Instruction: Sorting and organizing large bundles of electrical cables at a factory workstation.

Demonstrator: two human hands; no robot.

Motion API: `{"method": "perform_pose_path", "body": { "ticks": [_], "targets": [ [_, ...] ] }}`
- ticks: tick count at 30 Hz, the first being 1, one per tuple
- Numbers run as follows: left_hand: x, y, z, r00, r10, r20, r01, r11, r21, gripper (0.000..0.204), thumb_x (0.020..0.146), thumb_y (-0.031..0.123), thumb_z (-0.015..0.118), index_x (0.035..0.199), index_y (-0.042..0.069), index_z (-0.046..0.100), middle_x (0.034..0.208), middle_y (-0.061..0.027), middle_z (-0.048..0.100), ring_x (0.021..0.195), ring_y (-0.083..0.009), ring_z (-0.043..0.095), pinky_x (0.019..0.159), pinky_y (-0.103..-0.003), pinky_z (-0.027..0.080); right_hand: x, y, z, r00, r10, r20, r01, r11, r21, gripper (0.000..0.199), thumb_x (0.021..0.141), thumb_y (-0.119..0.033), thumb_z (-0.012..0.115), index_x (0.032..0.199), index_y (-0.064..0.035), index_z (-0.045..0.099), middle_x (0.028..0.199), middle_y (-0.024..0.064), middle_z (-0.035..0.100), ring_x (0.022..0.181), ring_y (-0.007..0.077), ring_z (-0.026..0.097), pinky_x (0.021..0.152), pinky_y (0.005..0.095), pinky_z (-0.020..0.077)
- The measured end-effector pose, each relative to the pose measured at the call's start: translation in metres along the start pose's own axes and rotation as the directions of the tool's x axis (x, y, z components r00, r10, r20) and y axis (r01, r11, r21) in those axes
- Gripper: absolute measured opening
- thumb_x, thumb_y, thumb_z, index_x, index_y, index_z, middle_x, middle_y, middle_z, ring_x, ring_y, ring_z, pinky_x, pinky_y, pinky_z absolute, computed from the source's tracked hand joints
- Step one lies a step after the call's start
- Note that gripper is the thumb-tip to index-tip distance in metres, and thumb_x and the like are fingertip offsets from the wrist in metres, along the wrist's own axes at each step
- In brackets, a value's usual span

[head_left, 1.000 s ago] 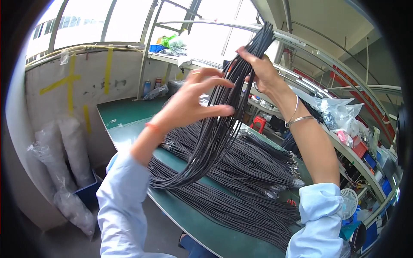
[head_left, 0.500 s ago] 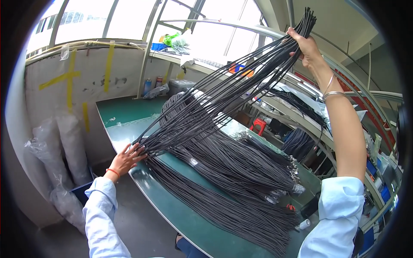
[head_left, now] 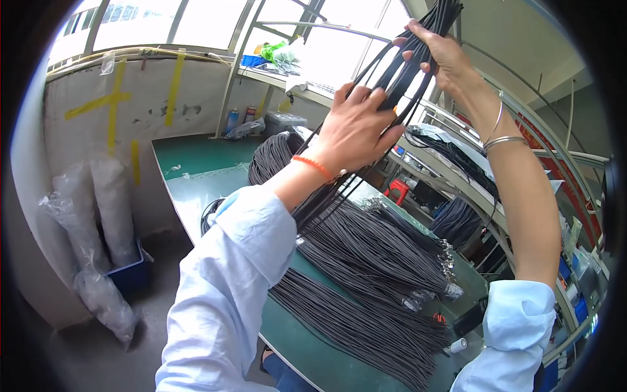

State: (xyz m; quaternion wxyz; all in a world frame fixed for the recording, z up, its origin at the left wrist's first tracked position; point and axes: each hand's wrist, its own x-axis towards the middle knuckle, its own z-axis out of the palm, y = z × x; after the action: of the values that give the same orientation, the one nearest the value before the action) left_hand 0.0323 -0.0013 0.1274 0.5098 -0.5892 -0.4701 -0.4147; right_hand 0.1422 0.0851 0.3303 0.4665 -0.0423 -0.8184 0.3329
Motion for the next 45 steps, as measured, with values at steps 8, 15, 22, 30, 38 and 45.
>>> {"method": "perform_pose_path", "body": {
  "ticks": [8, 15, 22, 30, 38, 45],
  "targets": [
    [-0.352, -0.108, -0.032, 0.789, -0.079, 0.609, -0.119, 0.953, 0.278, 0.040, 0.091, 0.032, 0.063, 0.127, 0.016, 0.066, 0.141, -0.0076, 0.052, 0.139, -0.0263, 0.038, 0.121, -0.050, 0.020, 0.017, -0.016, -0.100, 0.992, -0.068, -0.105, 0.037, 0.961, -0.273, 0.028, 0.097, -0.032, 0.065, 0.106, -0.0053, 0.063, 0.091, 0.0103, 0.073, 0.062, 0.0086, 0.066, 0.036, 0.0162, 0.0410],
    [-0.353, -0.116, -0.076, 0.756, 0.057, 0.652, -0.308, 0.910, 0.277, 0.028, 0.085, 0.029, 0.069, 0.111, 0.018, 0.068, 0.126, -0.0034, 0.055, 0.131, -0.0219, 0.045, 0.121, -0.053, 0.020, 0.058, 0.014, -0.049, 0.944, 0.149, -0.295, -0.097, 0.978, 0.185, 0.030, 0.100, -0.036, 0.061, 0.106, -0.0066, 0.061, 0.092, 0.0089, 0.071, 0.066, 0.0120, 0.066, 0.038, 0.0189, 0.0444],
    [-0.135, -0.031, -0.037, 1.000, -0.003, -0.030, 0.007, 0.989, 0.148, 0.023, 0.084, 0.038, 0.070, 0.098, 0.019, 0.069, 0.109, -0.0012, 0.056, 0.116, -0.0199, 0.051, 0.117, -0.050, 0.020, 0.086, -0.007, -0.027, 0.980, 0.088, 0.179, -0.164, 0.865, 0.474, 0.025, 0.102, -0.023, 0.055, 0.097, 0.0006, 0.059, 0.079, 0.0148, 0.066, 0.064, 0.0258, 0.068, 0.049, 0.0302, 0.0585],
    [-0.244, -0.111, -0.014, 0.884, 0.025, 0.466, -0.170, 0.947, 0.271, 0.029, 0.088, 0.037, 0.065, 0.107, 0.016, 0.070, 0.123, -0.0052, 0.056, 0.126, -0.0252, 0.044, 0.118, -0.048, 0.026, 0.036, -0.040, -0.041, 0.985, 0.021, -0.169, -0.018, 1.000, 0.017, 0.027, 0.103, -0.024, 0.053, 0.099, 0.0013, 0.060, 0.080, 0.0139, 0.066, 0.065, 0.0239, 0.069, 0.046, 0.0271, 0.0577],
    [-0.368, -0.132, -0.071, 0.783, -0.046, 0.621, -0.260, 0.881, 0.394, 0.024, 0.089, 0.029, 0.066, 0.111, 0.021, 0.068, 0.124, -0.0028, 0.055, 0.132, -0.0223, 0.043, 0.120, -0.047, 0.024, 0.028, -0.012, -0.041, 0.963, 0.080, -0.257, -0.080, 0.997, 0.008, 0.030, 0.103, -0.026, 0.053, 0.104, 0.0029, 0.061, 0.089, 0.0149, 0.069, 0.071, 0.0224, 0.072, 0.048, 0.0223, 0.0581],
    [-0.320, -0.089, -0.038, 0.947, -0.056, 0.316, -0.012, 0.978, 0.209, 0.028, 0.084, 0.035, 0.071, 0.109, 0.025, 0.067, 0.122, -0.0006, 0.054, 0.122, -0.0227, 0.048, 0.119, -0.047, 0.019, -0.004, 0.041, -0.068, 0.931, 0.176, -0.319, -0.172, 0.984, 0.043, 0.031, 0.103, -0.028, 0.054, 0.105, 0.0024, 0.061, 0.091, 0.0143, 0.070, 0.071, 0.0213, 0.071, 0.049, 0.0214, 0.0573]
  ]
}}
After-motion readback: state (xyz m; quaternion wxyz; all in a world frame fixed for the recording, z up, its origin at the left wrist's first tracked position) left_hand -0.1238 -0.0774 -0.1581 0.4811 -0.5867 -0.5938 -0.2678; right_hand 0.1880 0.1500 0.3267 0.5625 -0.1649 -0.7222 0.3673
